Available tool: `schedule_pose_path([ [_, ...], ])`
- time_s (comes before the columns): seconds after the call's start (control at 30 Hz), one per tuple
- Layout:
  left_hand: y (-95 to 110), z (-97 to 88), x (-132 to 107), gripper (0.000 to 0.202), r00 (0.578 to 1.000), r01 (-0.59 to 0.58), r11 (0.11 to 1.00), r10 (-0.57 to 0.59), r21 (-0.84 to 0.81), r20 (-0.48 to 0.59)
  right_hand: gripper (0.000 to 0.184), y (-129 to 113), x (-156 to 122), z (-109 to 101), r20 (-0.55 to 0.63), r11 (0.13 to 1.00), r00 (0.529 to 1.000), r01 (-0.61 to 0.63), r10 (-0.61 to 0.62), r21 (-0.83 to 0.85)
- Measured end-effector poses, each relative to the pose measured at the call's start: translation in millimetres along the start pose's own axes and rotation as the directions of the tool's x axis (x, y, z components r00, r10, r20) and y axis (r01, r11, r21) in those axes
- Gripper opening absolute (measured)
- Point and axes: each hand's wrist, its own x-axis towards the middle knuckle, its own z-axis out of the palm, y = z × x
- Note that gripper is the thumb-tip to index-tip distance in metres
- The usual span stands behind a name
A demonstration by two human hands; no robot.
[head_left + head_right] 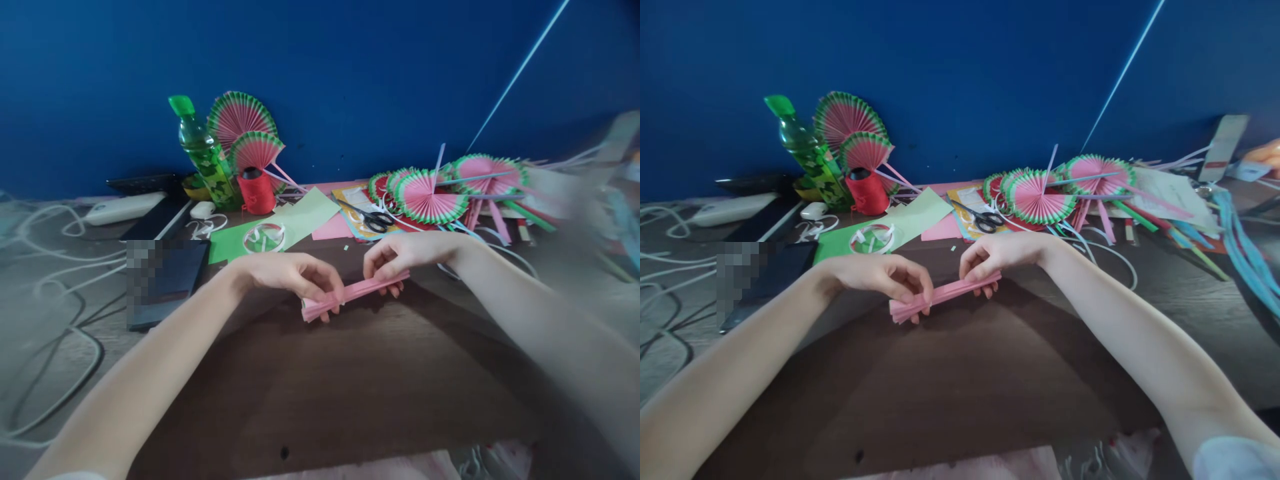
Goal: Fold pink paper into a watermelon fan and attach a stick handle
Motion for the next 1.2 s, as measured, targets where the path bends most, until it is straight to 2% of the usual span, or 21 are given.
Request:
schedule_pose_path([
  [0.17,-1.5,-2.5,-0.9,0.037,0.998,0.028,0.995,-0.022,-0.1,0.059,0.033,3.9,0.5,-1.0,0.06,0.999,0.998,-0.018,0.015,0.045],
  [0.33,-8.7,-5.9,2.1,0.034,0.996,0.033,0.991,-0.022,-0.133,0.087,0.036,7.2,1.8,-2.1,0.159,0.996,0.986,-0.065,0.054,0.064],
  [0.53,-12.3,-1.1,5.8,0.034,0.995,0.028,0.989,-0.013,-0.146,0.102,0.031,9.6,8.4,0.5,0.136,0.995,0.99,-0.042,0.03,0.087],
  [0.67,-8.9,4.9,7.4,0.061,0.99,0.019,0.986,0.005,-0.168,0.142,0.028,11.6,13.2,3.9,0.134,0.995,0.991,-0.007,-0.006,0.096],
  [0.7,-8.1,5.9,7.9,0.065,0.988,0.014,0.985,0.012,-0.169,0.155,0.027,11.7,13.9,4.7,0.129,0.995,0.991,0.005,-0.017,0.097],
  [0.77,-7.6,7.0,9.0,0.06,0.985,0.009,0.986,0.02,-0.169,0.17,0.025,11.2,14.5,6.2,0.121,0.995,0.992,0.019,-0.031,0.102],
  [0.87,-9.8,7.9,11.8,0.045,0.991,0.001,0.981,0.025,-0.196,0.131,0.025,10.2,14.1,6.7,0.095,0.994,0.995,0.028,-0.038,0.106],
  [0.97,-14.0,9.0,16.2,0.037,0.998,-0.026,0.979,0.035,-0.201,0.042,0.027,10.7,13.4,5.3,0.055,0.996,0.998,0.033,-0.038,0.087],
  [1.1,-18.2,9.2,20.7,0.032,0.997,-0.066,0.992,0.061,-0.107,-0.046,0.029,12.1,13.2,2.9,0.003,0.999,1.0,0.026,-0.026,0.039],
  [1.2,-16.8,6.5,19.0,0.031,0.989,-0.073,0.997,0.072,-0.004,-0.129,0.028,12.0,13.9,2.1,-0.092,0.999,0.995,0.028,-0.03,-0.021],
])
